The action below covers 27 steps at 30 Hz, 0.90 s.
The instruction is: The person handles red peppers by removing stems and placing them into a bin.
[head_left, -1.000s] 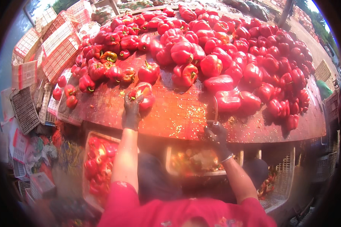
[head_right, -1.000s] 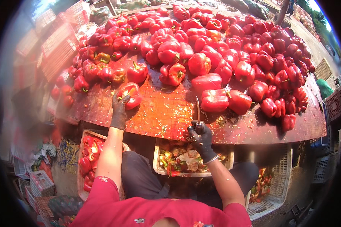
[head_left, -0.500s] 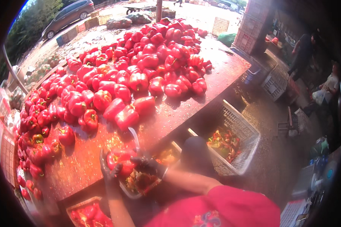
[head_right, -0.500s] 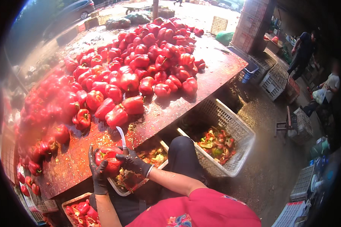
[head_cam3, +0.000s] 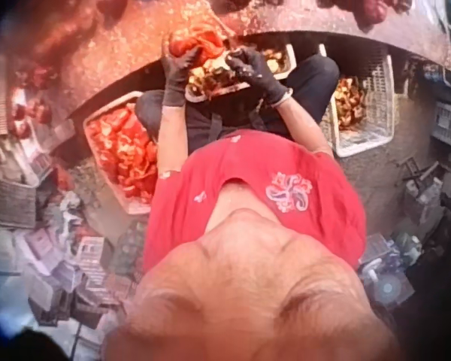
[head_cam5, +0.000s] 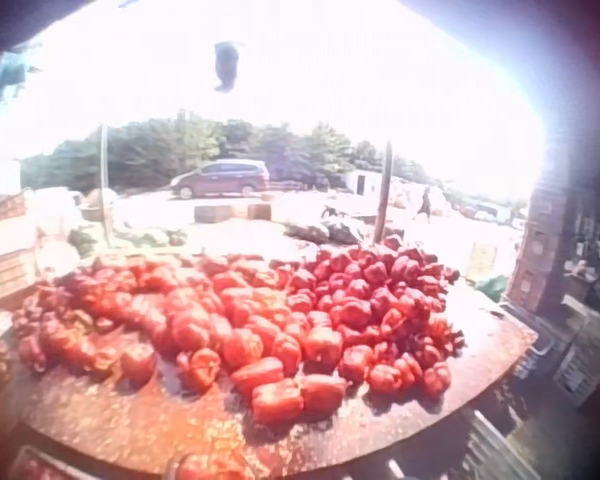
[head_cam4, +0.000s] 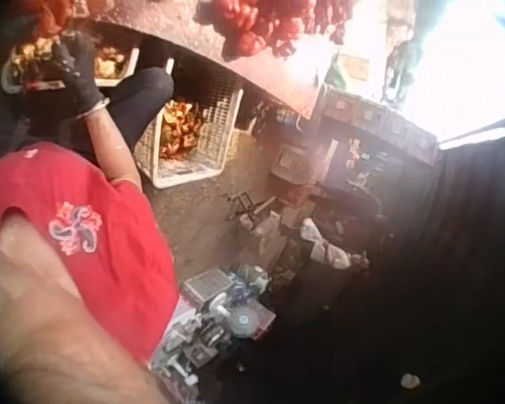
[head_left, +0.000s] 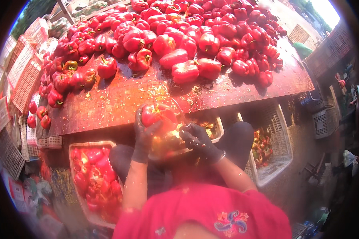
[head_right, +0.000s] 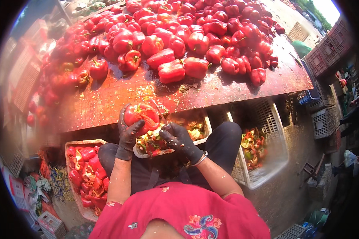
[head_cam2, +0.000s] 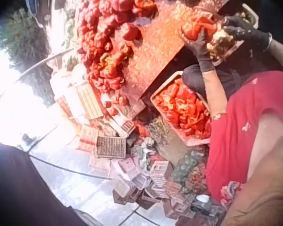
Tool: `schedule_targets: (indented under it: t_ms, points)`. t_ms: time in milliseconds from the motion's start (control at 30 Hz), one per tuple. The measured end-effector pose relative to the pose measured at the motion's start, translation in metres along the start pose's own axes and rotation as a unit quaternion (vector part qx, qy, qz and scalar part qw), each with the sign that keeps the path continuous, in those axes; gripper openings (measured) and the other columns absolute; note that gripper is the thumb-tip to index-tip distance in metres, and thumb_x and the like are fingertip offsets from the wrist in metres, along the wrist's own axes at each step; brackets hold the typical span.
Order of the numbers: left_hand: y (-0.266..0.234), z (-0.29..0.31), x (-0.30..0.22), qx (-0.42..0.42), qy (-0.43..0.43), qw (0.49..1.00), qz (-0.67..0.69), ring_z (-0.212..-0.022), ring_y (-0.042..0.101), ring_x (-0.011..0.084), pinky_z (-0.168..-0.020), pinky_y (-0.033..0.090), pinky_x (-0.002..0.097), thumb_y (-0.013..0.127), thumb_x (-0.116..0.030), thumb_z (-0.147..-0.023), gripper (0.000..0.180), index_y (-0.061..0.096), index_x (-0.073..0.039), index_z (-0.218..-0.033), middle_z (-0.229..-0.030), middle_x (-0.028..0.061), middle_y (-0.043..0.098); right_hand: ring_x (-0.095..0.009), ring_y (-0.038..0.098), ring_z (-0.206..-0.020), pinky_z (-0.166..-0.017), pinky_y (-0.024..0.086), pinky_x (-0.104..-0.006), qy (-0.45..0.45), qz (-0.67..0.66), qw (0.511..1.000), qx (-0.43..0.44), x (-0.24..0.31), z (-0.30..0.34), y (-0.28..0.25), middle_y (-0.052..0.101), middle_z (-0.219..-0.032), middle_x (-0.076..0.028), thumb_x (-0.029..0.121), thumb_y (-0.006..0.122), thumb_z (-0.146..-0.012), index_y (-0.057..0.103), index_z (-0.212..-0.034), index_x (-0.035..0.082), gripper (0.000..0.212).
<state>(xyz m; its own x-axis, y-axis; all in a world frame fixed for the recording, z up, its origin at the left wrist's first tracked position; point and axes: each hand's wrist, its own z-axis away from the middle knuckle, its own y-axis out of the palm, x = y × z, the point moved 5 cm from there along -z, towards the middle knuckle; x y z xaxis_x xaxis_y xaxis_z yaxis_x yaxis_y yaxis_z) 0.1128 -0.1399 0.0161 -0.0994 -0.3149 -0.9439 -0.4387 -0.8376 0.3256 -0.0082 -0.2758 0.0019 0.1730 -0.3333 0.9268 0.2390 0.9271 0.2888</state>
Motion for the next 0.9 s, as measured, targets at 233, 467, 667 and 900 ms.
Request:
schedule_targets:
  t_ms: [233,467,667,900]
  points:
    - [0.007,-0.006,0.018,-0.017,0.021,1.000,0.008,-0.099,0.052,0.0179,-0.087,0.045,0.0325,0.074,-0.008,-0.068,0.065,0.039,-0.005,-0.123,-0.110,0.0079,0.050,-0.006,0.047,-0.063,-0.054,0.040,-0.0251,-0.042,0.096,0.994,0.039,-0.003,0.005,0.005,0.053,-0.067,0.000,0.020,0.058,-0.085,0.055,-0.085,0.002,0.019]
    - [-0.033,-0.016,0.029,0.015,0.003,0.977,0.213,-0.094,0.056,0.0222,-0.079,0.050,0.0363,0.066,-0.022,-0.080,0.047,0.046,-0.002,-0.117,-0.108,0.0112,0.055,-0.027,0.059,-0.069,-0.062,0.043,-0.0378,-0.050,0.229,0.972,-0.026,-0.066,0.028,-0.040,0.058,-0.072,-0.016,0.025,0.059,-0.077,0.056,-0.083,0.001,0.025]
    - [0.045,0.007,0.032,0.139,-0.075,0.987,0.027,-0.098,0.054,0.0228,-0.083,0.045,0.0358,0.064,-0.028,-0.081,0.058,0.039,-0.001,-0.125,-0.111,0.0120,0.053,-0.017,0.055,-0.093,-0.080,0.044,-0.0339,-0.169,0.106,0.972,-0.128,0.020,0.011,-0.054,0.060,-0.100,-0.012,0.030,0.074,-0.069,0.052,-0.109,-0.001,0.055]
    - [0.042,0.008,0.080,0.277,-0.057,0.958,-0.051,-0.092,0.053,0.0182,-0.080,0.043,0.0294,0.055,-0.041,-0.084,0.051,0.048,0.000,-0.113,-0.104,0.0081,0.054,-0.009,0.046,-0.072,-0.064,0.039,-0.0292,-0.245,0.098,0.965,-0.004,0.024,-0.008,-0.063,0.051,-0.072,-0.002,0.015,0.072,-0.057,0.057,-0.097,0.003,0.044]
